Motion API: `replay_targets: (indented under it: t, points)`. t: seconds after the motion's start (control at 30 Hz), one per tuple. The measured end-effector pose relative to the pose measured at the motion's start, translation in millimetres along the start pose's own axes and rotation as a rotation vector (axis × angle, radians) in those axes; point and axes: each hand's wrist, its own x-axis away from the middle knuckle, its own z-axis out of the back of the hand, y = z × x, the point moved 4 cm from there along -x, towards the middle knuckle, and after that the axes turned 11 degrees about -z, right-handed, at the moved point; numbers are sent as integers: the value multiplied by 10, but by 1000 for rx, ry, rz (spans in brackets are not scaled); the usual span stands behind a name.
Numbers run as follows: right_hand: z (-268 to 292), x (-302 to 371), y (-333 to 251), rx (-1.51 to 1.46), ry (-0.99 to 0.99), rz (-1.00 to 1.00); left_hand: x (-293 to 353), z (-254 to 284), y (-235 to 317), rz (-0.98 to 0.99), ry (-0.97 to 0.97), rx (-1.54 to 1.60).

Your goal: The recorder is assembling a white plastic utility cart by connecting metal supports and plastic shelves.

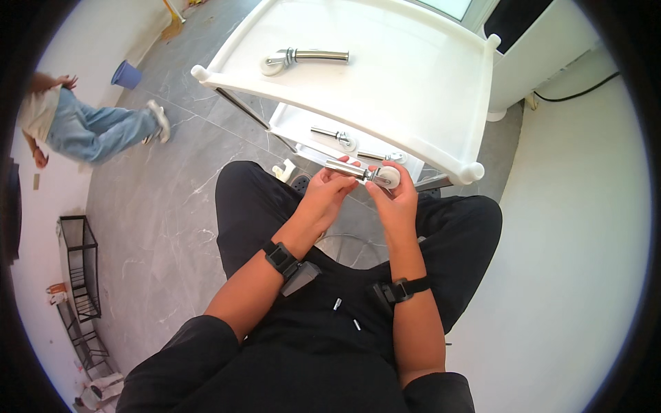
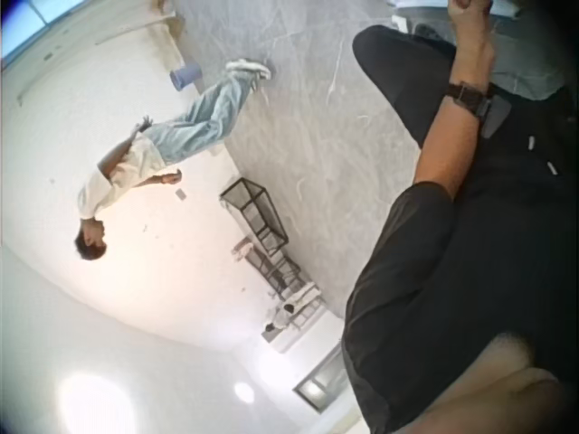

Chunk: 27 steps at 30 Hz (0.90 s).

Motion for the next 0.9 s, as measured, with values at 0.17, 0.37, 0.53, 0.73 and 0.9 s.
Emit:
replay_targets:
  t: [0.17,0.37,0.53,0.73,0.9]
  points:
    - [-65,6,-24,-16,-25,-15,-32,67,-80,171,103,71]
    - [-29,-25,6,-9,-30,9,-50,48,-35,19,8,58]
    - [-20,-18,-5,-10,-47,27,-41,101,-118,124,135,29]
    - [-14,-24,27,30,-90,6,-53,107,-90,57,146,63]
    - [-24,-12,8,1,-66,8,-51,83,-52,11,103,123]
